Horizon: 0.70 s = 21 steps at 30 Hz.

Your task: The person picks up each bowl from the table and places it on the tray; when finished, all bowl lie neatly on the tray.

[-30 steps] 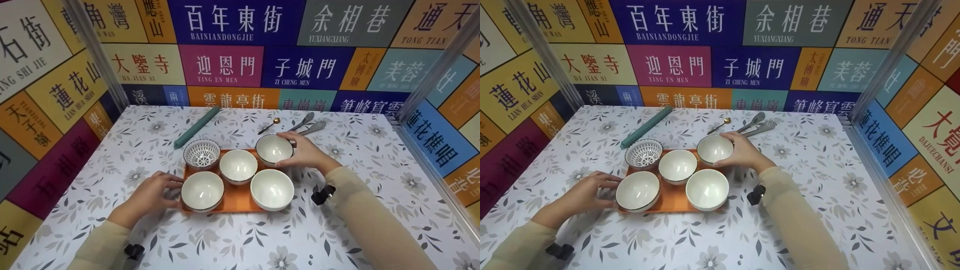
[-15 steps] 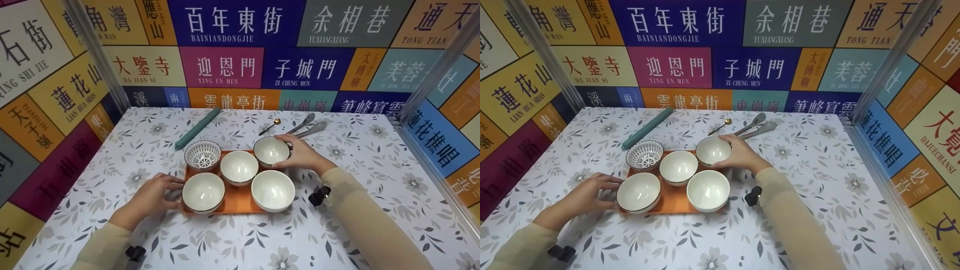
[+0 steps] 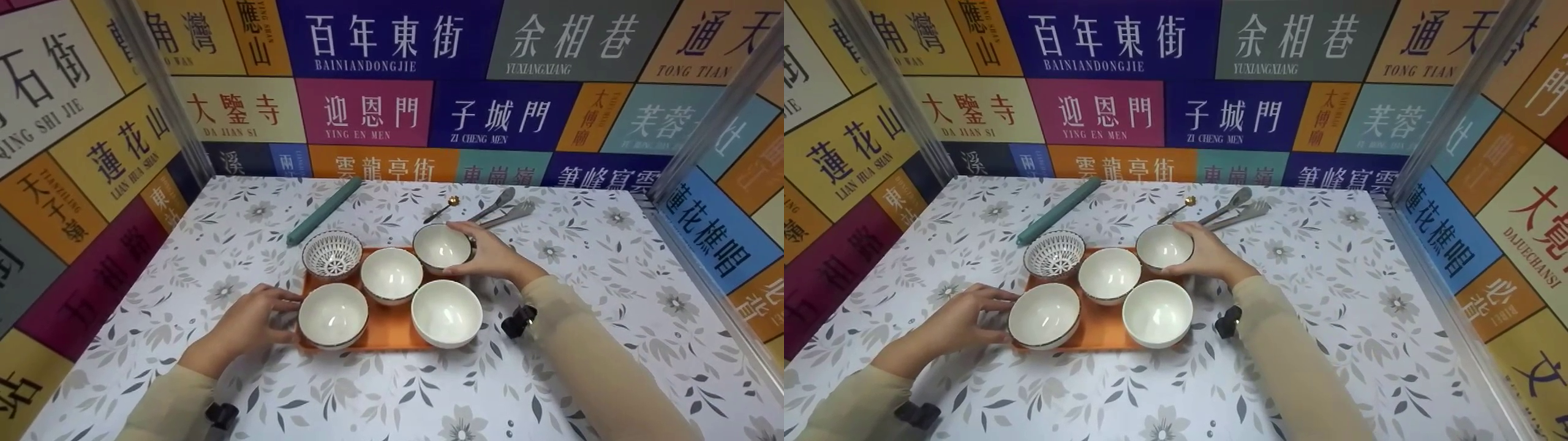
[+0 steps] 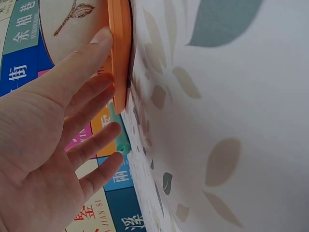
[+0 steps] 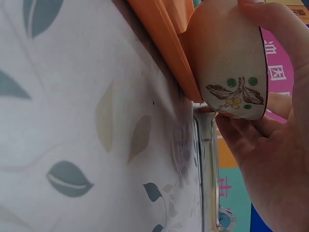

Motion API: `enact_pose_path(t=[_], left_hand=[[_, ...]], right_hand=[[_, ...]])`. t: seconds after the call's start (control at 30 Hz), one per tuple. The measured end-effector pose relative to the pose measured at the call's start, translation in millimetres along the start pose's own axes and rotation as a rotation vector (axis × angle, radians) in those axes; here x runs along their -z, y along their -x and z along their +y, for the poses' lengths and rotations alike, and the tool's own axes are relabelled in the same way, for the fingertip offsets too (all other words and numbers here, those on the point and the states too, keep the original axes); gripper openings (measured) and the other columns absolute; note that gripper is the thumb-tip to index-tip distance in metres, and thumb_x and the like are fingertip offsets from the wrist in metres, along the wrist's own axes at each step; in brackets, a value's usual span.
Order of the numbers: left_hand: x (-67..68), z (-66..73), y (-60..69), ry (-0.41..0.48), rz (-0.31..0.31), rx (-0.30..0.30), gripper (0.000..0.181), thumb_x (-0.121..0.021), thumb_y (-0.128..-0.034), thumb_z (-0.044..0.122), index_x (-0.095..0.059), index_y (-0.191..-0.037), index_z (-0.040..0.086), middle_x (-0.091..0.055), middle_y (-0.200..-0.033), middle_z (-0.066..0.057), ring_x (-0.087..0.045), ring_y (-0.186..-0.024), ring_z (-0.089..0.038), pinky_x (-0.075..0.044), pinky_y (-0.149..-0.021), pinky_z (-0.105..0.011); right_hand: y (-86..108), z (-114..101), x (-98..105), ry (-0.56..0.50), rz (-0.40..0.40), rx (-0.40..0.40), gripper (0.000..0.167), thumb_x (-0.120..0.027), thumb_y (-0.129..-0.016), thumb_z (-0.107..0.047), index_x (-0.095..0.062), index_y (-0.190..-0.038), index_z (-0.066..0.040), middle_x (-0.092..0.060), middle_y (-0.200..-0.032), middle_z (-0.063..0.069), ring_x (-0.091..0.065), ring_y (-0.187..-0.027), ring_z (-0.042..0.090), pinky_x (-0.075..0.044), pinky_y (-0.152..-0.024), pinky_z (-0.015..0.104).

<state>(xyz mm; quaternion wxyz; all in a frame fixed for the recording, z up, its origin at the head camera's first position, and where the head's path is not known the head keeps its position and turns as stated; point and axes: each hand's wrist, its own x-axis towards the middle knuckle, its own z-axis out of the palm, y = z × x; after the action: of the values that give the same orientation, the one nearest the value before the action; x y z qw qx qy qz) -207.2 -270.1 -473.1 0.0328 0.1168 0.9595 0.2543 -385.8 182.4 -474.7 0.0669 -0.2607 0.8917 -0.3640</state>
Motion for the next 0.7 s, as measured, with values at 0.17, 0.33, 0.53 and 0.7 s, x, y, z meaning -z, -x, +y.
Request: enact_pose_path(t=[0.17,0.33,0.53,0.7], left_hand=[[1.4,-0.1,0.5,-0.024,0.009,-0.031,0.054,-0.094,-0.0716,0.024,-0.077,-0.122,0.013,-0.069,-0.134,0.002,-0.056,-0.127,-0.027,-0.047,-0.109,-0.056],[0.6,0.9,-0.9,-0.032,0.012,-0.038,0.054,-0.095,-0.0718,0.024,-0.077,-0.122,0.014,-0.069,-0.133,0.003,-0.056,-0.126,-0.025,-0.048,-0.108,-0.054],[6.0,-4.3,-4.7,-0.004,-0.018,-0.075,0.047,-0.092,-0.0763,0.026,-0.078,-0.120,0.017,-0.070,-0.130,0.002,-0.057,-0.124,-0.025,-0.048,-0.108,-0.055],[14.3,-15.0,-15.6,0.064,0.005,-0.091,0.028,-0.080,-0.0905,0.020,-0.078,-0.118,0.015,-0.070,-0.134,-0.004,-0.059,-0.129,-0.033,-0.045,-0.111,-0.059]], right_hand=[[2.7,3.4,-0.7,-0.097,-0.011,-0.005,0.105,-0.094,-0.074,-0.036,-0.038,-0.160,-0.016,-0.035,-0.166,0.012,-0.038,-0.149,0.037,-0.038,-0.120,0.057],[12.9,8.7,3.6,-0.247,0.005,-0.019,0.098,-0.092,-0.079,-0.027,-0.037,-0.160,-0.017,-0.039,-0.162,0.011,-0.048,-0.141,0.037,-0.047,-0.114,0.053],[36.9,14.0,14.4,-0.176,0.076,-0.009,0.081,-0.081,-0.090,-0.036,-0.041,-0.158,-0.019,-0.040,-0.162,0.009,-0.043,-0.145,0.038,-0.040,-0.117,0.058],[57.1,23.8,25.4,-0.048,0.166,0.020,0.070,-0.075,-0.096,-0.034,-0.046,-0.155,-0.012,-0.041,-0.161,0.015,-0.041,-0.145,0.041,-0.040,-0.115,0.063]])
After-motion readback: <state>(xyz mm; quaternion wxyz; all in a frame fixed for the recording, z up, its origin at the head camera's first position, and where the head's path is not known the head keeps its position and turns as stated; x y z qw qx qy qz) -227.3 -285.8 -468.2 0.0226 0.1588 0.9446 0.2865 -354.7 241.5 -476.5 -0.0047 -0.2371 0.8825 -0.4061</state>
